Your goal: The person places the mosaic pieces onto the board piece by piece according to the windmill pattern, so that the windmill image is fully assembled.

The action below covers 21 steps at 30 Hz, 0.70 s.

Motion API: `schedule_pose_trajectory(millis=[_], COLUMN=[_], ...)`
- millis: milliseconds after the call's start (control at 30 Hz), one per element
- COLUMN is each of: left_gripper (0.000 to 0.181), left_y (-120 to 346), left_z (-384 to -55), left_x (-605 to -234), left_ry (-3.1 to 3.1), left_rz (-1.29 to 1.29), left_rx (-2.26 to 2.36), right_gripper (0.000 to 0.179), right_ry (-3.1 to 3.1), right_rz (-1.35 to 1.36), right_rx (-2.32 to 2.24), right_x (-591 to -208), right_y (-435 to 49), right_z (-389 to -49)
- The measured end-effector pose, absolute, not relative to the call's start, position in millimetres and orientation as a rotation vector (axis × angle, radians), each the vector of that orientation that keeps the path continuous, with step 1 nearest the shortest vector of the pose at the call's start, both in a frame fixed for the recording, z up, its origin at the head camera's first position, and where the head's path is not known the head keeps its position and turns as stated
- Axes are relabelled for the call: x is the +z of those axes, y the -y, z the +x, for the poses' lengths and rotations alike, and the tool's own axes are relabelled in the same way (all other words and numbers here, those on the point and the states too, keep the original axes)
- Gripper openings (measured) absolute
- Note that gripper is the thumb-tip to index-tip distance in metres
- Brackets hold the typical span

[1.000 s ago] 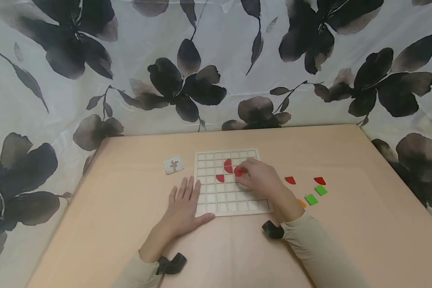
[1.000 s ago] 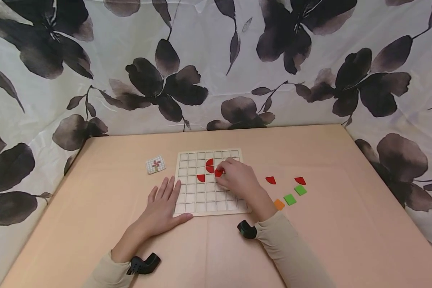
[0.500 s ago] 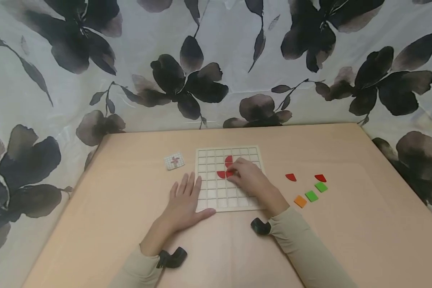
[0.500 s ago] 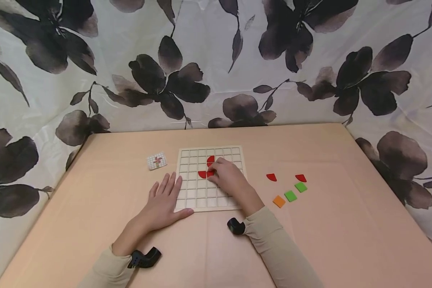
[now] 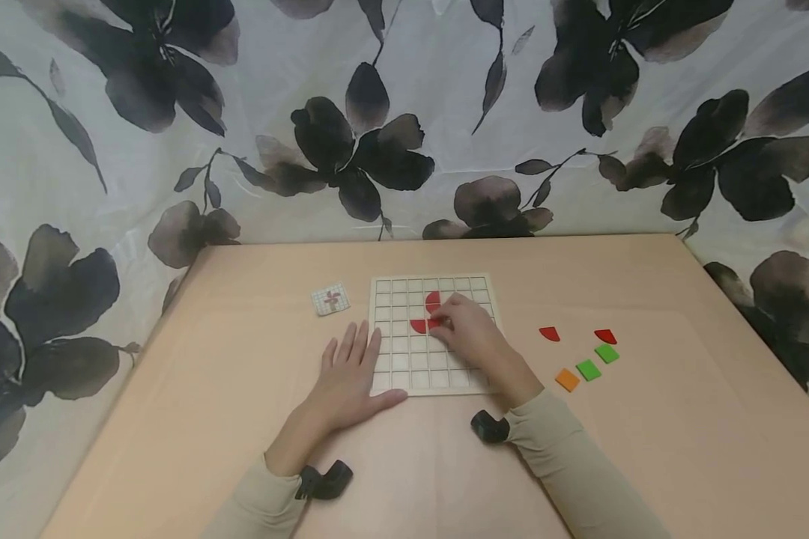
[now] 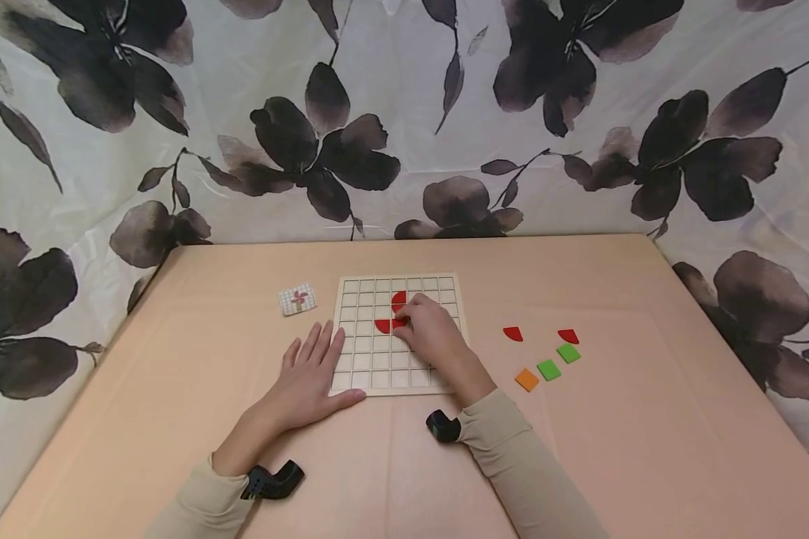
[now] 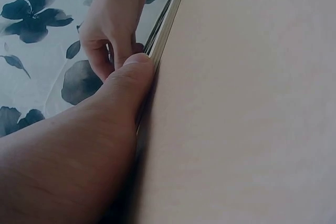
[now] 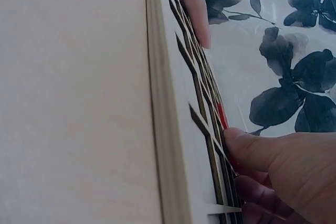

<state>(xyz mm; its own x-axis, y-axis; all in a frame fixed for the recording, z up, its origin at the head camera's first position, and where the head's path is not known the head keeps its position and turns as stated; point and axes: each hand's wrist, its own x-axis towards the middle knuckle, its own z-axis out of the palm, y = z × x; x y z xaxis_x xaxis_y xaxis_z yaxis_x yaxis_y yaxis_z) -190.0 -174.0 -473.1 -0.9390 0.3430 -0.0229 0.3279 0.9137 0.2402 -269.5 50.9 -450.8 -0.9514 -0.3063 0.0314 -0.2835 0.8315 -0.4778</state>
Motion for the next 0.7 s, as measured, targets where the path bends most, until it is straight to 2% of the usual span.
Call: schedule_pose_trajectory(millis=[367,700], left_gripper=[0.108,0.109], left_y=[174,172], left_z=[-189,-190], left_x=[-471,-471], left_ry=[-2.98,-2.997], left_rz=[0.518,0.522], left_rx=[0.357,0.376], right_gripper=[0.023,0.036], right_ry=[-2.943,-2.868], right_rz=[-0.371,-0.306], right_rx=[-0.91,-1.039], right_x=[-455,-446], right_y=[-48,-63], right_z=[-266,-270])
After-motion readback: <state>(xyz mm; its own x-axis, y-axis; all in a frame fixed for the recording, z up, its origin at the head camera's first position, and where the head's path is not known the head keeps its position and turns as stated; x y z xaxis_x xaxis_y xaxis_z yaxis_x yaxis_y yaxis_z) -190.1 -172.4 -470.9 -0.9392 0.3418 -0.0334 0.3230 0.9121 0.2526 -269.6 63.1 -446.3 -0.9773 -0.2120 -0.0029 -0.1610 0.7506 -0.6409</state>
